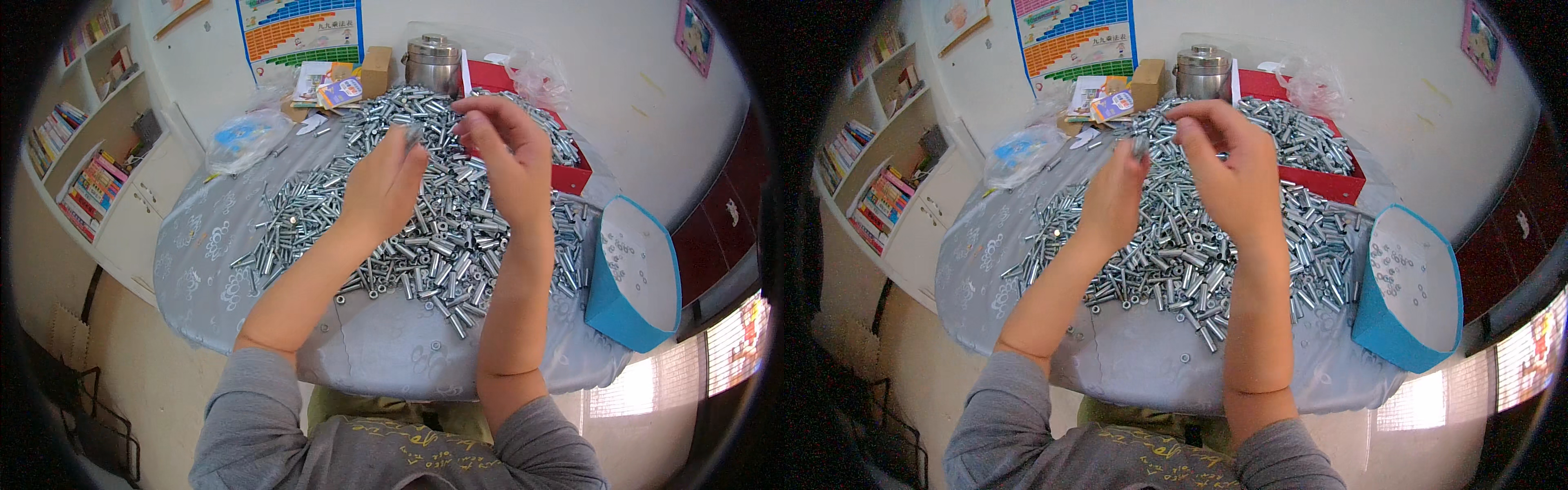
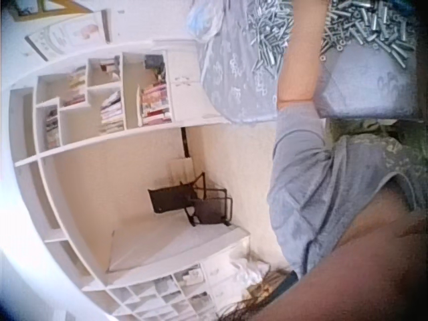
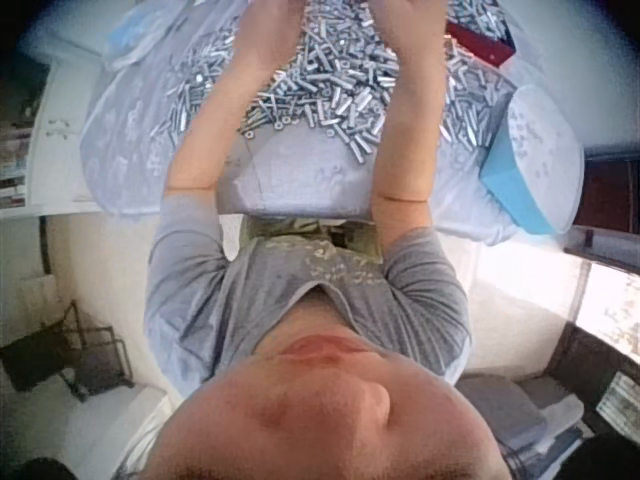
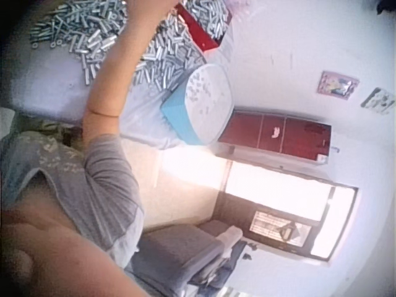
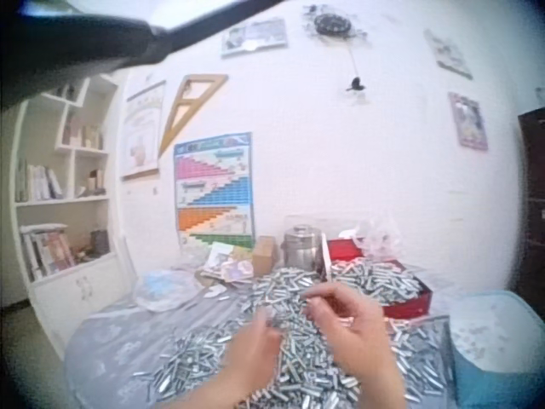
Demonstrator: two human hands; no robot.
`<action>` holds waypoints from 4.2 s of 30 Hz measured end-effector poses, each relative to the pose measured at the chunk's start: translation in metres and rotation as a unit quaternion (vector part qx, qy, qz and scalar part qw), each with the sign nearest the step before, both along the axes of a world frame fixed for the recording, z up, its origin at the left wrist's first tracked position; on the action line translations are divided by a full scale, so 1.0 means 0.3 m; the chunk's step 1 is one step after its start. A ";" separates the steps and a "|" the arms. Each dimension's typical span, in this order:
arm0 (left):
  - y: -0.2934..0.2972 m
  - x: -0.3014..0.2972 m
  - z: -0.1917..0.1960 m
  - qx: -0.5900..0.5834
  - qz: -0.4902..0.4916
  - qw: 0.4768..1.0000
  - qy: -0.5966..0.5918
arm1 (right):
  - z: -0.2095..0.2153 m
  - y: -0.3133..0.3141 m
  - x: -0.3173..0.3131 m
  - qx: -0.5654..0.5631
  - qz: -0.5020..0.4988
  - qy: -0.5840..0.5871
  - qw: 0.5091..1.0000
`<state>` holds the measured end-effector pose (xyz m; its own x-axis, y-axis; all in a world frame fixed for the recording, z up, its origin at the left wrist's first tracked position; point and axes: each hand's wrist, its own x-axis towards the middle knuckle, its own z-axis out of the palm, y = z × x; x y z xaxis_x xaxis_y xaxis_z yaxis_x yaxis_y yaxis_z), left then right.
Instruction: The person sits at a table covered with a large pile of small silver metal pins and washers. They repeatedly pick up a pin and a washer, slide the washer onto the pin, and place the assembled unit into a red box on the right. The person continues this repetitive assembly process throughout the clip.
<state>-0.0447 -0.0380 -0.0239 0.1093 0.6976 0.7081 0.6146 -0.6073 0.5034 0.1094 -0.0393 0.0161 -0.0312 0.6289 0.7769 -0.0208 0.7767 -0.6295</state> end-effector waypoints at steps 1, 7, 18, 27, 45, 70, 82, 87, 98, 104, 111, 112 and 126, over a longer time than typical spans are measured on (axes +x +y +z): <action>-0.003 -0.028 -0.044 -0.039 0.020 0.999 0.032 | 0.005 -0.013 -0.006 0.004 -0.005 -0.035 0.999; -0.047 -0.115 -0.182 -0.152 0.000 0.979 0.138 | -0.025 -0.017 -0.099 -0.017 0.065 -0.089 0.994; -0.098 -0.069 -0.304 -0.084 0.010 0.978 0.193 | -0.470 -0.073 0.000 -0.145 -0.062 -0.293 0.943; -0.132 -0.029 -0.318 -0.068 -0.027 0.975 0.209 | -0.494 -0.095 -0.011 -0.193 -0.034 -0.252 0.947; -0.097 0.000 -0.293 -0.001 -0.047 0.978 0.204 | -0.479 -0.105 0.030 -0.286 0.113 -0.082 0.948; -0.123 0.008 -0.355 -0.046 -0.007 0.968 0.248 | -0.466 -0.112 0.024 -0.225 -0.013 -0.219 0.949; -0.125 0.015 -0.367 -0.025 -0.003 0.966 0.257 | -0.411 -0.107 0.039 -0.424 0.068 -0.171 0.887; -0.128 0.013 -0.349 -0.010 -0.011 0.967 0.254 | -0.464 -0.112 0.028 -0.311 0.063 -0.139 0.938; -0.130 0.008 -0.357 -0.043 -0.003 0.965 0.258 | -0.480 -0.097 0.031 -0.356 0.077 -0.129 0.922; -0.135 0.005 -0.338 -0.067 -0.009 0.964 0.255 | -0.471 -0.108 0.022 -0.342 0.111 -0.089 0.929; -0.140 0.009 -0.333 -0.072 0.000 0.958 0.278 | -0.488 -0.080 0.056 -0.373 0.132 -0.087 0.914; -0.139 0.009 -0.333 -0.069 0.002 0.959 0.276 | -0.488 -0.074 0.059 -0.347 0.118 -0.084 0.927; -0.140 0.009 -0.335 -0.083 -0.014 0.960 0.267 | -0.440 -0.102 0.041 -0.416 0.138 -0.135 0.889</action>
<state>-0.0419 -0.0800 -0.1243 0.4467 0.7872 0.4252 0.7965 -0.5664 0.2118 0.1216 -0.0699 -0.1158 -0.3890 0.9211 -0.0118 0.1007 0.0298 -0.9945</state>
